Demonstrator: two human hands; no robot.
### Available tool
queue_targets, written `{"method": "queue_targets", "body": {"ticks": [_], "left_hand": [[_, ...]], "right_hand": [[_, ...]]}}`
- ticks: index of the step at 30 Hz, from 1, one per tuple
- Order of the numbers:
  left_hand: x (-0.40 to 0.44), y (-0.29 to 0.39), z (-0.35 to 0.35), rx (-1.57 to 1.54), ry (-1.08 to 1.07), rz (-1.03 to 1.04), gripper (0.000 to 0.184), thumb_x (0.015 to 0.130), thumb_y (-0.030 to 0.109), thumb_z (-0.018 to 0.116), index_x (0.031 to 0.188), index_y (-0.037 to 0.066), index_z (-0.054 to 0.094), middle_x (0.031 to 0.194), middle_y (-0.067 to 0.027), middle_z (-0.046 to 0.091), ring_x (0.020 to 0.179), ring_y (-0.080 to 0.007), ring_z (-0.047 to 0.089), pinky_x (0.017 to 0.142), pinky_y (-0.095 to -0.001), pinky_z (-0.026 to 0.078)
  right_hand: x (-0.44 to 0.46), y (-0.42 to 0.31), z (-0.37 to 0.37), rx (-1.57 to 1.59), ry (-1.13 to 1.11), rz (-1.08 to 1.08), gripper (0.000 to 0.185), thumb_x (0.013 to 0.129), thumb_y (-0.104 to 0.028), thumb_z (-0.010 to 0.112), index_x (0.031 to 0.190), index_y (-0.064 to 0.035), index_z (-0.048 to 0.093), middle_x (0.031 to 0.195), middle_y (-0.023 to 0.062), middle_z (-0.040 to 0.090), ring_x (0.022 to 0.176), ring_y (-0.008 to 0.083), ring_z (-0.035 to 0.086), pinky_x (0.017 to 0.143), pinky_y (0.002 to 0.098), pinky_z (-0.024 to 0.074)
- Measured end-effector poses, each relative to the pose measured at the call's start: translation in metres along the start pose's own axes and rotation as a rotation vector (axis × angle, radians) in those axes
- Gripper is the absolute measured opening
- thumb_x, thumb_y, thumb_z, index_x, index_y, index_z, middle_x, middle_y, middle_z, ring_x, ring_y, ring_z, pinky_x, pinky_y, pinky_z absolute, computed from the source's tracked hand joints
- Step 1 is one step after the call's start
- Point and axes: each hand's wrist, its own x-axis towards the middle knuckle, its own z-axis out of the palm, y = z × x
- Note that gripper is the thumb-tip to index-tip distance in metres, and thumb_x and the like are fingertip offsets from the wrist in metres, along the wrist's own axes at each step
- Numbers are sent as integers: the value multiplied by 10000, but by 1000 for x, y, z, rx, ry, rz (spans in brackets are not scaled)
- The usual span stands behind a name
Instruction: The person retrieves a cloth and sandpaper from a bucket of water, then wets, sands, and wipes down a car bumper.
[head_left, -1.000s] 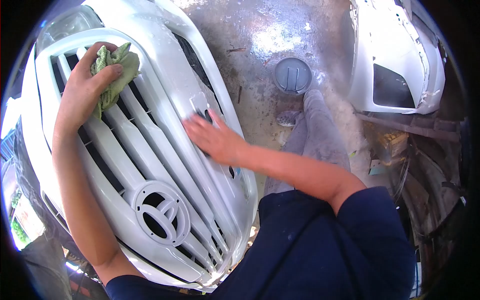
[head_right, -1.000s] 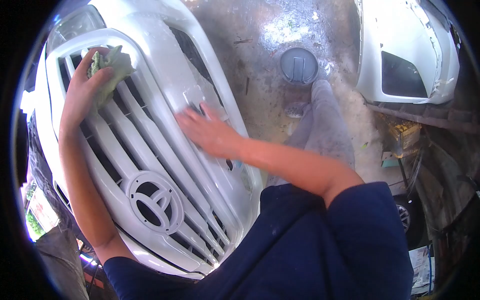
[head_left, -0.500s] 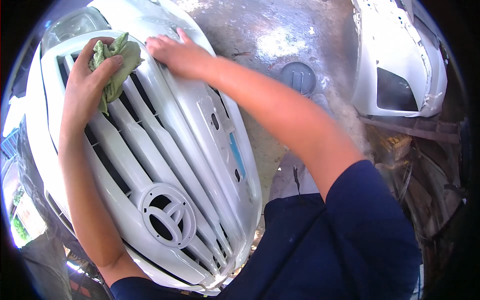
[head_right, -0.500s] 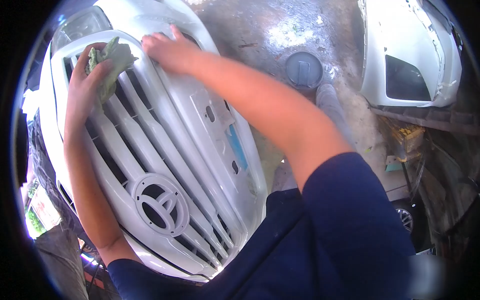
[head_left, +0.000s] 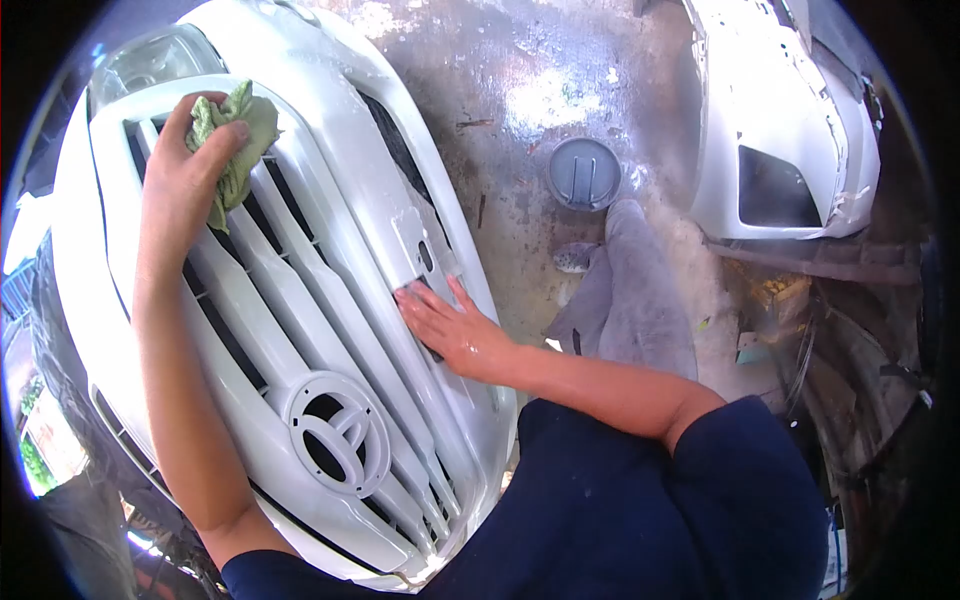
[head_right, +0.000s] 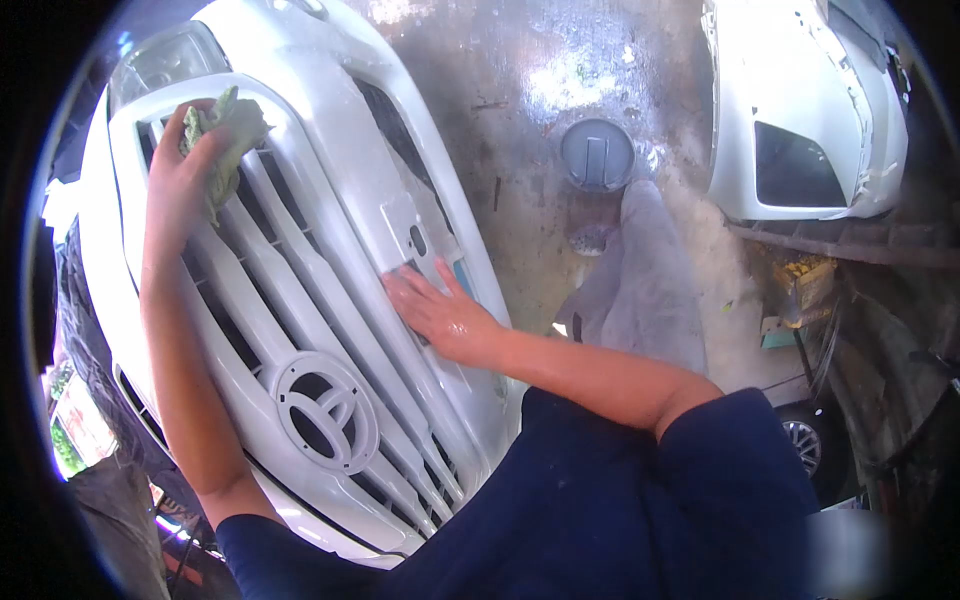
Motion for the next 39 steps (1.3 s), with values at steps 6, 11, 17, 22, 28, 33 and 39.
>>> {"method": "queue_targets", "body": {"ticks": [6, 11, 17, 22, 28, 33, 39], "left_hand": [[-4, 11, -3, -8, -141, -57, 550, 797, 339, 652, 1260, 48, 595, 1043, -219, 679, 922, -287, 684, 872, -391, 544], [-3, 16, -7, -18, -300, -47, 470, 789, 254, 644, 1190, 14, 603, 998, -229, 677, 922, -293, 677, 903, -396, 516], [2, 15, -9, -54, -274, -42, 415, 794, 190, 637, 1157, -11, 609, 1038, -239, 671, 984, -357, 666, 935, -406, 501], [5, 19, -13, -61, -285, -76, 402, 772, 148, 677, 1141, -1, 619, 1053, -227, 655, 964, -391, 656, 914, -426, 505], [9, 19, -15, -46, -278, -94, 372, 769, 127, 693, 1120, 24, 623, 1065, -202, 654, 954, -399, 658, 885, -447, 514], [10, 18, -14, -45, -283, -110, 353, 774, 125, 697, 1109, 47, 619, 1061, -191, 647, 939, -396, 660, 871, -450, 521], [12, 13, -22, -163, -341, -135, 370, 764, 96, 679, 1116, 14, 596, 1068, -193, 647, 1014, -382, 640, 938, -435, 497]], "right_hand": [[75, 42, -33, -46, 162, -34, 614, 861, -18, 521, 1470, 17, 446, 1628, 148, 305, 1508, 315, 289, 1190, 666, 186], [158, 87, -72, -182, 190, -111, 527, 936, -67, 482, 1457, 1, 456, 1614, 125, 326, 1491, 307, 319, 1180, 676, 215], [235, 126, -99, -189, 261, -192, 538, 940, -41, 475, 1477, -52, 452, 1621, 87, 340, 1485, 272, 346, 1179, 673, 233], [284, 148, -116, -262, 202, -305, 618, 945, -30, 429, 1556, -108, 372, 1655, 36, 297, 1511, 242, 312, 1218, 629, 188], [345, 161, -133, -316, 227, -422, 514, 981, -96, 426, 1494, -110, 454, 1621, 35, 356, 1488, 246, 347, 1204, 658, 203], [399, 161, -138, -358, 259, -442, 504, 984, -106, 443, 1488, -104, 456, 1615, 44, 364, 1488, 280, 342, 1199, 661, 203], [393, 152, -146, -395, 123, -397, 600, 964, -43, 441, 1552, -149, 390, 1655, 26, 302, 1526, 255, 277, 1231, 613, 154]]}}
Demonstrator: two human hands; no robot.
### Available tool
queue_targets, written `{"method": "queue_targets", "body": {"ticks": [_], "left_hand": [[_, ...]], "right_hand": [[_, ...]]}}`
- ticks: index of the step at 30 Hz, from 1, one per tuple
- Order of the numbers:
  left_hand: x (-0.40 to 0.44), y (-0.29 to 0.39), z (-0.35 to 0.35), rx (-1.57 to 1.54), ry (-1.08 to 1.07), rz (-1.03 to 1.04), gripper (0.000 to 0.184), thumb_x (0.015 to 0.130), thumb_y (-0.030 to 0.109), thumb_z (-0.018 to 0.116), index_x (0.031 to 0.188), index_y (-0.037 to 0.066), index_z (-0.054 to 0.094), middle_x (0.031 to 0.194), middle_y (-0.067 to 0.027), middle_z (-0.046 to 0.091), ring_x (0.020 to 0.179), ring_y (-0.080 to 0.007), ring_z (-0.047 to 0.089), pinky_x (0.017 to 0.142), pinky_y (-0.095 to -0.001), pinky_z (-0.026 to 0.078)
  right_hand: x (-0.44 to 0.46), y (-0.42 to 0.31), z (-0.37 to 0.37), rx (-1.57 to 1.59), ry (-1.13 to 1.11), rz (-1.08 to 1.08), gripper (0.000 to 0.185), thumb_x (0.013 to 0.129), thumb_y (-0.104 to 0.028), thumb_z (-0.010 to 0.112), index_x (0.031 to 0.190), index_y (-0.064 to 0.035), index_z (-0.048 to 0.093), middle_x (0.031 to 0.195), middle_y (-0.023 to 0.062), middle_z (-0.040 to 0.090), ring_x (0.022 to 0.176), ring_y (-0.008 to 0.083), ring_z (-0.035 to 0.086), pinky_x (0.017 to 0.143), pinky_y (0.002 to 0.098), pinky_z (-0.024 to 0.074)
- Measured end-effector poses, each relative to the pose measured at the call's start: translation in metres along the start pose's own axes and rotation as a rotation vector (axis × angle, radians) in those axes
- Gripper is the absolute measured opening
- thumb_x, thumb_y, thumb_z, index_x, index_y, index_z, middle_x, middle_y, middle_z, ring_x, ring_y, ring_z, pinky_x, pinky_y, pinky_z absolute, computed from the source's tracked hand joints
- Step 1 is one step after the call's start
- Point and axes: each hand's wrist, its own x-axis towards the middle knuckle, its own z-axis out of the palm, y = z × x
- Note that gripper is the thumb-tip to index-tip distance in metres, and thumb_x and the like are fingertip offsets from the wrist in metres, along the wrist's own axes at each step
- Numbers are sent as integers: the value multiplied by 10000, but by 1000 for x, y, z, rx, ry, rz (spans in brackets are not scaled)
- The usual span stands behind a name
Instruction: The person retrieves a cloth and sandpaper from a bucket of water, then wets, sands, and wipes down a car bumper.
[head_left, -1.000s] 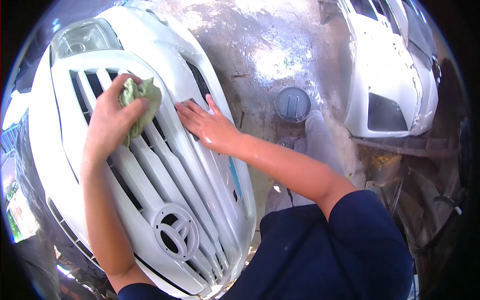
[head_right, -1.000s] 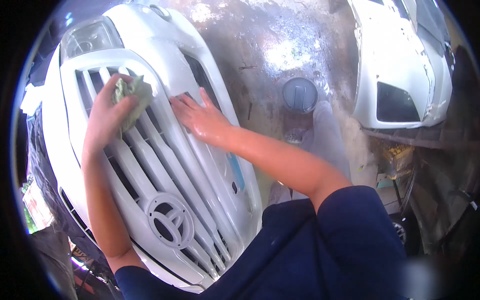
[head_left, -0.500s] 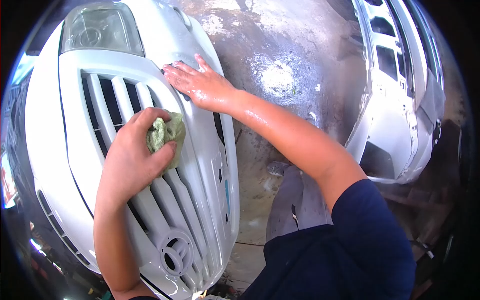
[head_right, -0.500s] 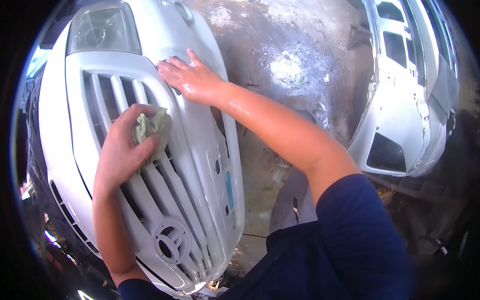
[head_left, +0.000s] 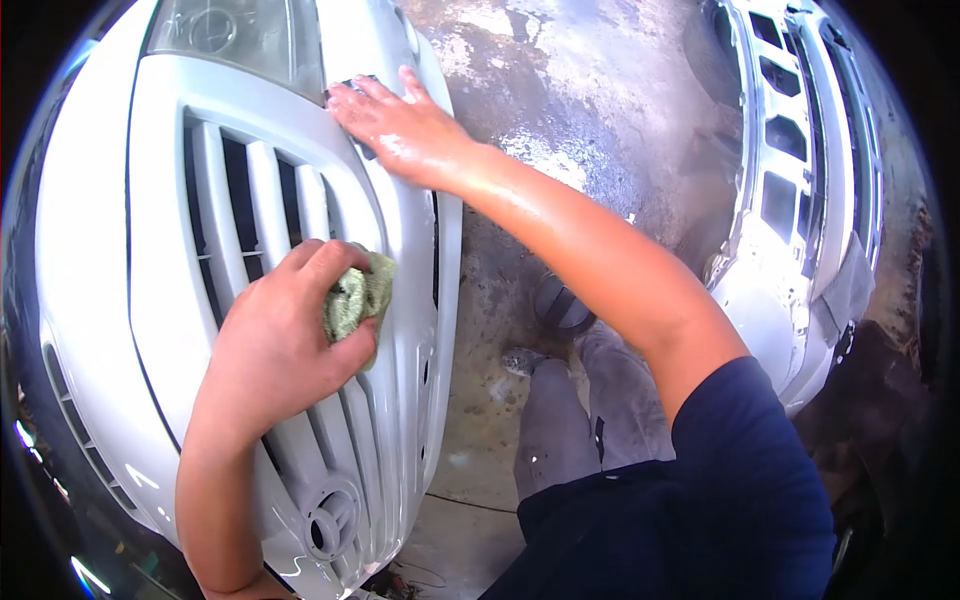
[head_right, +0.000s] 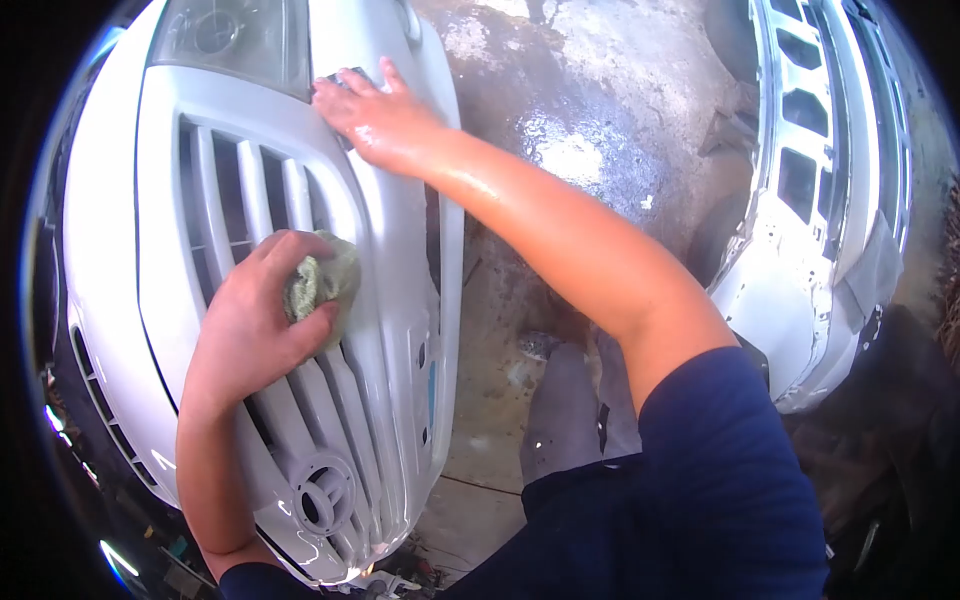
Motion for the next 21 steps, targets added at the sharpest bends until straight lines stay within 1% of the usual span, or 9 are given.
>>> {"method": "queue_targets", "body": {"ticks": [3, 6, 7, 10, 12, 14, 17, 20, 21], "left_hand": [[1, 0, -2, -2, -21, -22, 364, 764, 104, 679, 1108, 16, 599, 1060, -193, 646, 995, -386, 642, 925, -440, 502], [2, 0, -2, -30, 13, -22, 371, 761, 118, 687, 1108, 18, 601, 1064, -193, 647, 998, -389, 642, 926, -441, 503], [2, 0, -2, -28, 9, -20, 372, 760, 120, 689, 1107, 18, 601, 1066, -194, 647, 1001, -390, 642, 927, -441, 503], [2, 1, -4, -20, -1, -13, 378, 757, 120, 692, 1109, 16, 601, 1072, -198, 647, 1007, -393, 642, 930, -443, 502], [2, 3, -4, -13, -11, -30, 386, 756, 113, 691, 1118, 13, 601, 1075, -200, 645, 1008, -396, 641, 931, -446, 500], [2, 3, -3, -17, -10, -35, 402, 754, 108, 693, 1132, 9, 599, 1079, -201, 644, 1015, -398, 636, 936, -444, 497], [3, 4, -3, -10, -10, -41, 413, 754, 104, 696, 1143, 5, 597, 1090, -199, 643, 1029, -401, 627, 945, -438, 489], [3, 4, -2, 23, 24, -5, 417, 747, 115, 713, 1139, 18, 608, 1076, -191, 647, 981, -401, 642, 893, -435, 509], [3, 4, -2, 38, 37, 15, 419, 743, 121, 721, 1136, 25, 613, 1066, -187, 649, 954, -400, 652, 864, -435, 520]], "right_hand": [[33, 23, 6, 10, 37, 13, 613, 956, -32, 446, 1555, -149, 383, 1660, 25, 292, 1532, 260, 263, 1232, 615, 141], [63, 39, 9, -119, 38, 28, 614, 959, -37, 443, 1559, -151, 380, 1653, 35, 309, 1531, 258, 267, 1229, 615, 149], [58, 35, 8, -58, 16, 42, 639, 944, -27, 444, 1567, -138, 355, 1653, 48, 307, 1531, 274, 263, 1227, 613, 156], [6, 9, 15, 133, 53, 14, 673, 922, -15, 467, 1573, -114, 327, 1664, 63, 275, 1541, 293, 235, 1232, 604, 147], [-43, -19, 7, 216, 29, 27, 696, 906, 13, 460, 1577, -78, 299, 1667, 104, 248, 1545, 319, 214, 1237, 587, 141], [-89, -42, -2, 272, -61, 59, 743, 874, 45, 499, 1578, -57, 286, 1663, 149, 235, 1547, 333, 201, 1243, 571, 137], [-131, -74, -20, 382, -104, 122, 644, 895, -46, 549, 1514, 9, 381, 1615, 171, 326, 1509, 355, 283, 1226, 548, 224], [-132, -76, -20, 766, 103, 358, 612, 891, -38, 562, 1481, 34, 416, 1589, 211, 347, 1498, 380, 288, 1233, 497, 237], [-121, -72, -21, 874, 260, 414, 584, 880, -17, 565, 1447, 54, 446, 1566, 236, 366, 1485, 400, 298, 1231, 474, 250]]}}
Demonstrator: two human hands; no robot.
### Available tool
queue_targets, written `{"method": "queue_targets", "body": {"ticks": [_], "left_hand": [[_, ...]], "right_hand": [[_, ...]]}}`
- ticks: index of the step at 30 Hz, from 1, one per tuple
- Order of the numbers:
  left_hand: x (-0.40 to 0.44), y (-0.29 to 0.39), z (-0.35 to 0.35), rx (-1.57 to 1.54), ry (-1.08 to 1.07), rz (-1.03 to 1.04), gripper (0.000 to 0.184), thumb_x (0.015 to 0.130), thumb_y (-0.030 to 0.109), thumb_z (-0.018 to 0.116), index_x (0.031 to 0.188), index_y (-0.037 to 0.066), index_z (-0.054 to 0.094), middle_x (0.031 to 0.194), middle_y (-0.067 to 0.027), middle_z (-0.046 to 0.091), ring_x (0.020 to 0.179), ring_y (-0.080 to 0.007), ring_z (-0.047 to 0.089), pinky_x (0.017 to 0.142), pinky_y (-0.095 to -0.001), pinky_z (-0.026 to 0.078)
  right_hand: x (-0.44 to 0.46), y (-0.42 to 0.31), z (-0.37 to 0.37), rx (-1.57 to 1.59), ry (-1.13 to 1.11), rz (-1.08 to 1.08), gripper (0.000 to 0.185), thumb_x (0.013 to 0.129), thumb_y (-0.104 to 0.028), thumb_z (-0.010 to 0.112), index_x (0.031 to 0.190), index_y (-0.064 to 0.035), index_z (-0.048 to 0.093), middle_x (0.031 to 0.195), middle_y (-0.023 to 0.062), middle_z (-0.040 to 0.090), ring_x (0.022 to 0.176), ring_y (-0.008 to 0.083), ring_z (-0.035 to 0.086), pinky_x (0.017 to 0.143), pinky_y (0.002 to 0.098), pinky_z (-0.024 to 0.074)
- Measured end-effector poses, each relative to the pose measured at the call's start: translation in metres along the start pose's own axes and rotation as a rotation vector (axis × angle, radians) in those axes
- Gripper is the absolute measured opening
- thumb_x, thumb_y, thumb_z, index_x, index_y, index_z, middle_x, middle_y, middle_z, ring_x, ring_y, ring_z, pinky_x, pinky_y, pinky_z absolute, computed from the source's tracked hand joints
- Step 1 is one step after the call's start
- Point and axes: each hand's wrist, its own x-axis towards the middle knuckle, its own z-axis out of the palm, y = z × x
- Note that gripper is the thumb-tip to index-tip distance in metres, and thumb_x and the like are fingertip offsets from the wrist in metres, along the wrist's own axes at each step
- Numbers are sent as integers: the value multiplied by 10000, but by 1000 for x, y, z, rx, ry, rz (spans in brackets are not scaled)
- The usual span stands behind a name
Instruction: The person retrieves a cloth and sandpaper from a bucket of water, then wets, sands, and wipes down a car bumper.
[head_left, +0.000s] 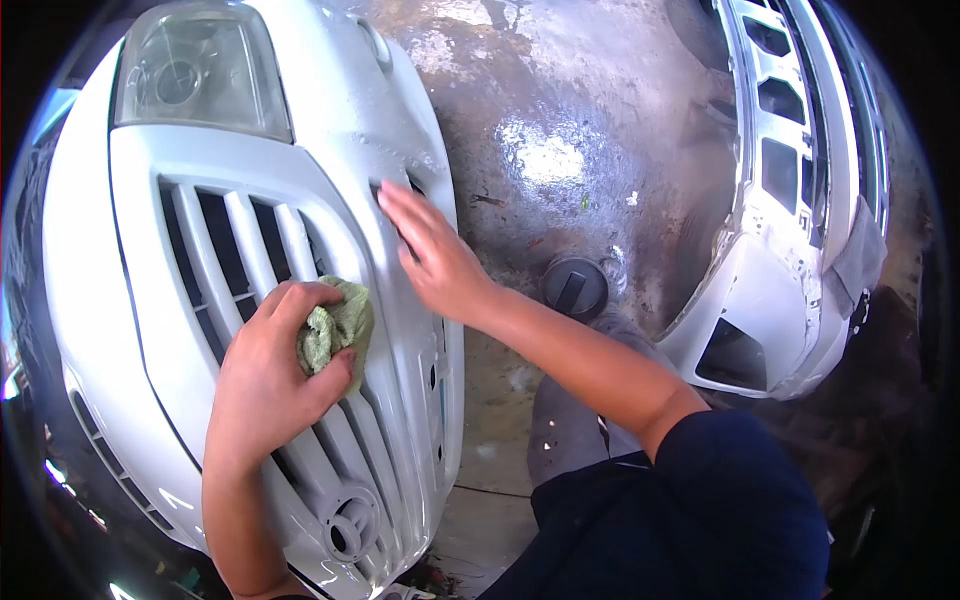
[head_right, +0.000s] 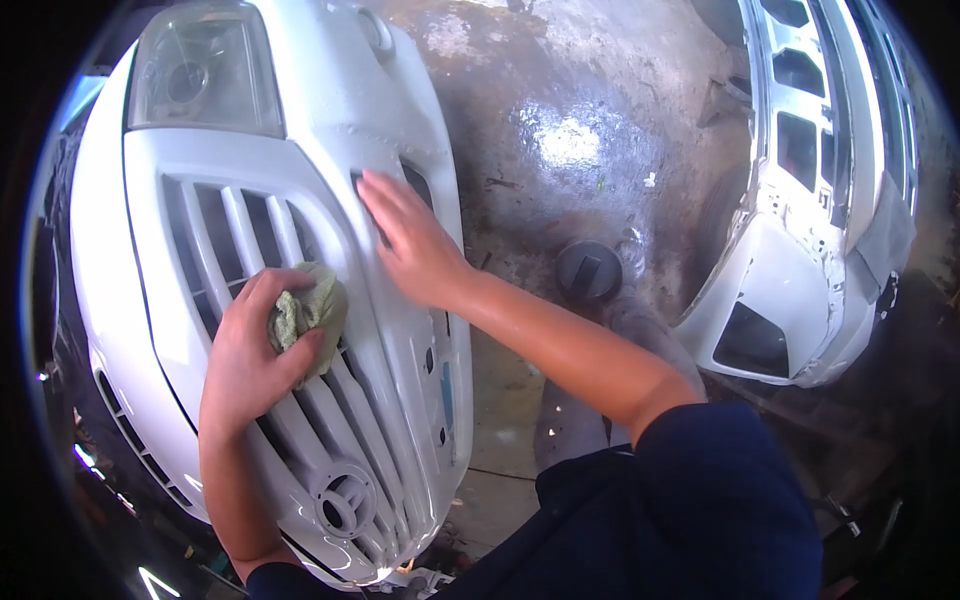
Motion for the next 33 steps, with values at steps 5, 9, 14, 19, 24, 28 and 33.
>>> {"method": "queue_targets", "body": {"ticks": [5, 9, 14, 19, 24, 28, 33], "left_hand": [[5, 2, 2, -11, -49, -8, 449, 709, 103, 706, 1131, 4, 590, 1074, -183, 641, 1016, -398, 623, 921, -423, 488], [5, 0, 4, -43, -59, -64, 497, 665, 103, 698, 1136, -5, 584, 1078, -184, 638, 1038, -383, 613, 971, -418, 461], [6, -3, 9, -41, -43, -44, 503, 655, 105, 695, 1134, -4, 585, 1056, -179, 630, 1008, -365, 618, 957, -411, 467], [5, 0, 9, -13, -44, -62, 505, 648, 116, 689, 1129, 2, 587, 1048, -178, 626, 997, -363, 619, 954, -412, 468], [6, -4, 10, -19, -45, -67, 498, 650, 124, 677, 1125, 4, 587, 1045, -179, 624, 992, -360, 619, 952, -411, 468], [6, -4, 10, -30, -43, -79, 505, 655, 160, 675, 1127, 4, 588, 1050, -175, 627, 993, -351, 618, 956, -408, 465], [6, -3, 9, -36, -41, -89, 517, 661, 194, 675, 1137, 11, 595, 1051, -162, 631, 1002, -327, 613, 965, -402, 461]], "right_hand": [[74, 23, 31, -200, 2, -225, 566, 955, -154, 568, 1470, 29, 420, 1575, 219, 360, 1485, 384, 299, 1229, 473, 246], [38, 74, 41, 94, 97, 139, 610, 1062, -304, 457, 1572, -22, 279, 1649, 187, 244, 1539, 354, 193, 1255, 449, 181], [22, 42, 51, 104, 66, 124, 608, 1080, -339, 432, 1566, -5, 288, 1666, 185, 198, 1551, 335, 166, 1263, 417, 147], [31, 66, 38, 283, 150, 408, 624, 1085, -369, 410, 1524, 65, 324, 1627, 250, 253, 1530, 368, 210, 1252, 409, 191], [-11, 45, 37, 315, 92, 429, 629, 1086, -380, 394, 1485, 106, 366, 1613, 275, 267, 1525, 372, 227, 1251, 411, 196], [29, 72, 40, 422, 176, 586, 625, 1076, -399, 404, 1433, 113, 434, 1542, 293, 385, 1471, 376, 338, 1216, 405, 259], [32, 66, 12, 812, 118, 836, 559, 1071, -386, 402, 1367, 75, 515, 1349, 197, 578, 1237, 261, 540, 1072, 370, 383]]}}
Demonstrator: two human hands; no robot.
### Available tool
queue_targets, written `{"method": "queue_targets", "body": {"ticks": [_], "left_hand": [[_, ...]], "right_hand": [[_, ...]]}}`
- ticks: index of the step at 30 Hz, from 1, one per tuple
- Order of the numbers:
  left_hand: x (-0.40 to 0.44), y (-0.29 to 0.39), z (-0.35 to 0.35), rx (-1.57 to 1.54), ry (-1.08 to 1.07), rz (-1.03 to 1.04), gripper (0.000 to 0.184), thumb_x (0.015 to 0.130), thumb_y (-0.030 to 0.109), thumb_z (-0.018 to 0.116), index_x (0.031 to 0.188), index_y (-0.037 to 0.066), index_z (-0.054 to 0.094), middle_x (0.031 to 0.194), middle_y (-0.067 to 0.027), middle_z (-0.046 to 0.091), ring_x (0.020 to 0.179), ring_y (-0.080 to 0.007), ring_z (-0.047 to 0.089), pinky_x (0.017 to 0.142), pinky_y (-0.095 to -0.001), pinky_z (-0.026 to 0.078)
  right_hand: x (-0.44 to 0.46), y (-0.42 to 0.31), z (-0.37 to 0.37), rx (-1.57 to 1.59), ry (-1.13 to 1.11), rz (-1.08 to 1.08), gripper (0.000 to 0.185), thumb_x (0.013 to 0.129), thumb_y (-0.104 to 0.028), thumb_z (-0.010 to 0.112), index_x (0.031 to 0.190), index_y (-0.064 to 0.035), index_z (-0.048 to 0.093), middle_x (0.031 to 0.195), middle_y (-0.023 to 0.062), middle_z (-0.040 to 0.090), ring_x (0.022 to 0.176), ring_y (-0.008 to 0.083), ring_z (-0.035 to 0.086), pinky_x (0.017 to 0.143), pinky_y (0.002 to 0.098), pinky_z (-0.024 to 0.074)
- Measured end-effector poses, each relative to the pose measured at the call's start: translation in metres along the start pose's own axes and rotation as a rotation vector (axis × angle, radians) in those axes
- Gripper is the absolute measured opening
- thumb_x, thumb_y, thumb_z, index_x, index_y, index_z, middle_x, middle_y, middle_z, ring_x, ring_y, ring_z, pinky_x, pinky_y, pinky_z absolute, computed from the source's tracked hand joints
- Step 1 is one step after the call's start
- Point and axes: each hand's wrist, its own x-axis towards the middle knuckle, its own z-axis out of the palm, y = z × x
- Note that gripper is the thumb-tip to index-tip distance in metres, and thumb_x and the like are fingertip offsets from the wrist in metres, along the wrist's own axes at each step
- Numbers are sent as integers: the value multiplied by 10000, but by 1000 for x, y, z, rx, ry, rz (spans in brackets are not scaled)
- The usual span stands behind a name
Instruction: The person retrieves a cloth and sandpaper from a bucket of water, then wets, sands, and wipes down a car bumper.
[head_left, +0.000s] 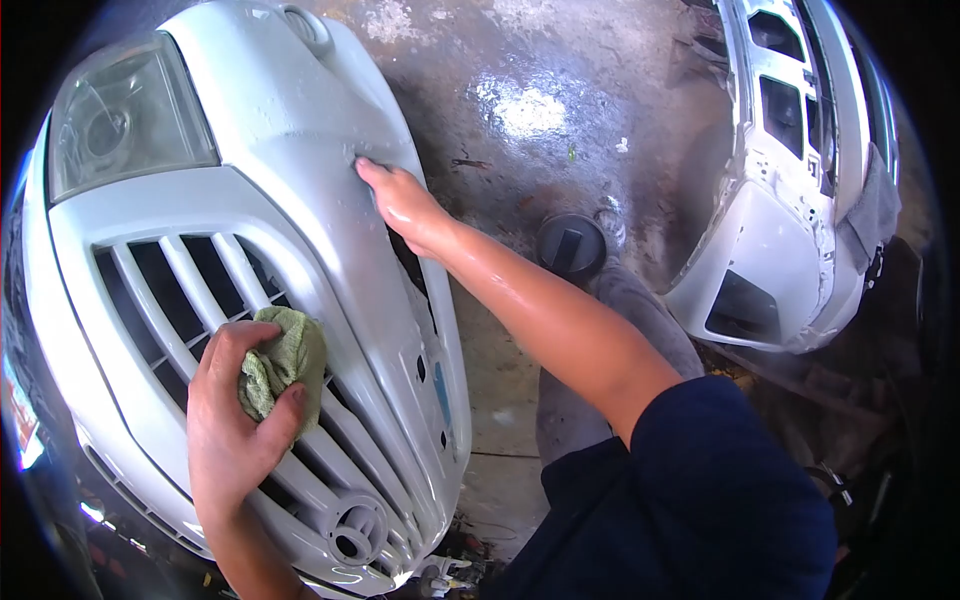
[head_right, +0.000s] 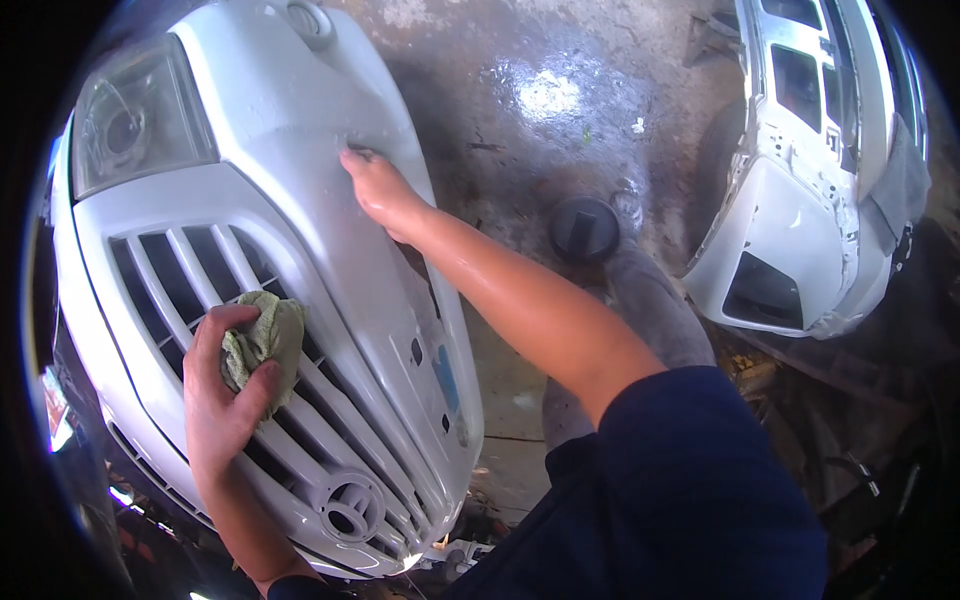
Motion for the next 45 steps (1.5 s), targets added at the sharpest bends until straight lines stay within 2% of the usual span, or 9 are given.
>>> {"method": "queue_targets", "body": {"ticks": [5, 10, 14, 21, 27, 33, 37, 40, 45], "left_hand": [[1, -3, -1, 13, -1, 90, 478, 672, 67, 701, 1132, 5, 588, 1056, -180, 645, 997, -363, 644, 938, -413, 494], [0, -4, 1, 35, 2, 52, 482, 677, 110, 684, 1139, 3, 595, 1065, -167, 645, 1012, -337, 633, 962, -408, 476], [-1, -5, 2, 57, -8, 27, 507, 700, 188, 658, 1169, 7, 592, 1079, -157, 636, 1014, -295, 608, 979, -399, 457], [-3, -3, 3, 64, 7, -11, 515, 705, 195, 659, 1180, 7, 591, 1095, -156, 632, 1032, -288, 606, 999, -389, 449], [-4, -6, 7, 53, 27, 1, 535, 705, 195, 652, 1205, 14, 594, 1124, -158, 631, 1051, -291, 605, 1022, -394, 437], [-4, -9, 7, 59, 25, 17, 501, 698, 161, 660, 1171, 4, 605, 1090, -176, 655, 1034, -297, 638, 990, -400, 466], [-4, -5, 7, 95, 46, 33, 517, 692, 204, 661, 1168, 12, 608, 1085, -179, 657, 1033, -296, 633, 980, -397, 467], [-5, -5, 7, 109, 34, 34, 516, 708, 236, 653, 1171, 14, 607, 1076, -177, 656, 1011, -298, 630, 966, -401, 474], [-9, -3, 13, 79, 54, 32, 516, 744, 274, 642, 1195, 26, 605, 1066, -164, 653, 961, -283, 625, 942, -398, 482]], "right_hand": [[0, 0, -21, 163, -123, 111, 601, 1060, -403, 439, 1418, 80, 465, 1438, 222, 502, 1334, 286, 460, 1135, 409, 322], [6, 6, -15, 71, -15, 75, 632, 1045, -449, 461, 1347, 104, 516, 1386, 255, 532, 1292, 293, 490, 1110, 437, 350], [-55, 42, -25, 156, -44, 239, 594, 1055, -450, 444, 1291, 73, 596, 1274, 199, 636, 1200, 243, 573, 1077, 386, 389], [-122, 71, -18, 262, 28, 544, 576, 1056, -409, 482, 1378, 65, 541, 1390, 151, 597, 1272, 237, 546, 1133, 404, 358], [-50, 57, -19, 162, 41, 329, 553, 1056, -399, 443, 1368, 42, 561, 1344, 193, 600, 1237, 258, 547, 1076, 419, 402], [-133, 100, -27, 204, 57, 437, 573, 1034, -419, 498, 1345, 57, 560, 1314, 163, 611, 1191, 241, 559, 1053, 383, 411], [-143, 80, -58, 188, -35, 308, 650, 1043, -443, 488, 1447, 66, 461, 1370, 153, 593, 1204, 244, 562, 1063, 360, 409], [-172, 104, -36, -24, 132, 348, 710, 1048, -514, 460, 1461, 64, 445, 1396, 183, 577, 1251, 265, 549, 1094, 369, 391], [-224, 132, 36, -245, 132, 116, 776, 1070, -527, 364, 1553, 67, 243, 1605, 272, 278, 1521, 342, 234, 1240, 394, 187]]}}
